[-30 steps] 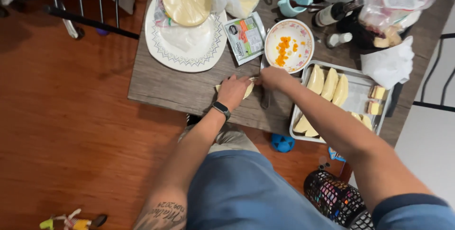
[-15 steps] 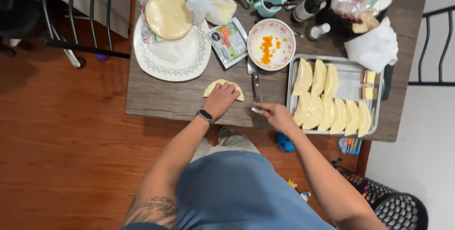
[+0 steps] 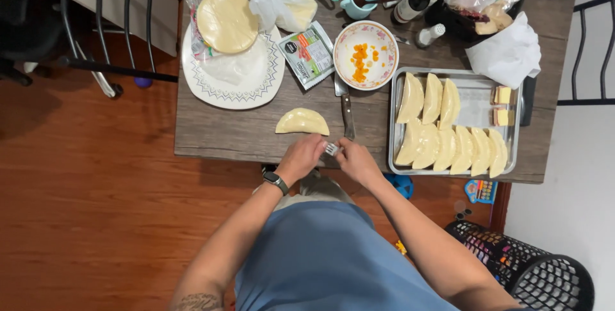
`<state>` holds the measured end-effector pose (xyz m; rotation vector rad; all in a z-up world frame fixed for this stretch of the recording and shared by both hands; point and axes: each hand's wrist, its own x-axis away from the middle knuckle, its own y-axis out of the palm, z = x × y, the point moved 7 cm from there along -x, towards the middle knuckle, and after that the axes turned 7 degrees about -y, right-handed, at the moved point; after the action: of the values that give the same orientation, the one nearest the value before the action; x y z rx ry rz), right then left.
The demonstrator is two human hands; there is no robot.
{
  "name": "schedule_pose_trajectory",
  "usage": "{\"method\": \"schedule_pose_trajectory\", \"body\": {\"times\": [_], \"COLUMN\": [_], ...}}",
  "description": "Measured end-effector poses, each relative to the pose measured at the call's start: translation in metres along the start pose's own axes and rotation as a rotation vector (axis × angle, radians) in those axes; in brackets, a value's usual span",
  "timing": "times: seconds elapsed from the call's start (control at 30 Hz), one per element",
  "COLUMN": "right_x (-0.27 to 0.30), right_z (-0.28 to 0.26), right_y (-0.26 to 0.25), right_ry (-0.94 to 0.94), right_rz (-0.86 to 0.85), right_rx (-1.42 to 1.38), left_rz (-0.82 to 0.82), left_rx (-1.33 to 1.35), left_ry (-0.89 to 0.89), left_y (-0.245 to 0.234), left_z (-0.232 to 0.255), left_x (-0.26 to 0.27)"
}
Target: The recorder prepares empanadas by filling dough discs with cheese, folding them, and crimping the edges.
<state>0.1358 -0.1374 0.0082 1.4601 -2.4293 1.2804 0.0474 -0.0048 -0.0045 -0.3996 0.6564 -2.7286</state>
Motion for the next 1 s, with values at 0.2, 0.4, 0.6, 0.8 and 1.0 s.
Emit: {"method": "schedule_pose_trajectory", "body": {"times": [0.2, 0.4, 0.6, 0.8, 1.0], "right_x": [0.014, 0.008, -0.004, -0.015, -0.027], "right_z": [-0.016, 0.021, 0.027, -0.003, 0.019], "right_y": [-0.006, 0.009, -0.01, -0.026, -0.007], "right_ry": [0.025, -0.143, -0.305, -0.116, -0.209], "right_rz": [-0.05, -0.123, 0.028, -0.095, -0.309], "right_rx": [-0.135, -0.281, 0.072, 0.416, 0.66], "left_rz": [-0.006, -0.108, 0.457, 0.246, 0.134], "left_rx": [0.224, 0.272, -0.313, -0.324, -0.314], "left_ry": [-0.029, -0.191, -0.278, -0.411, -0.115], "left_y": [0.015, 0.028, -0.051, -0.047, -0.013], "left_z": [-0.017, -0.04, -0.023, -0.02, -0.035], "left_x": [0.005, -0.004, -0.001, -0.024, -0.052]}}
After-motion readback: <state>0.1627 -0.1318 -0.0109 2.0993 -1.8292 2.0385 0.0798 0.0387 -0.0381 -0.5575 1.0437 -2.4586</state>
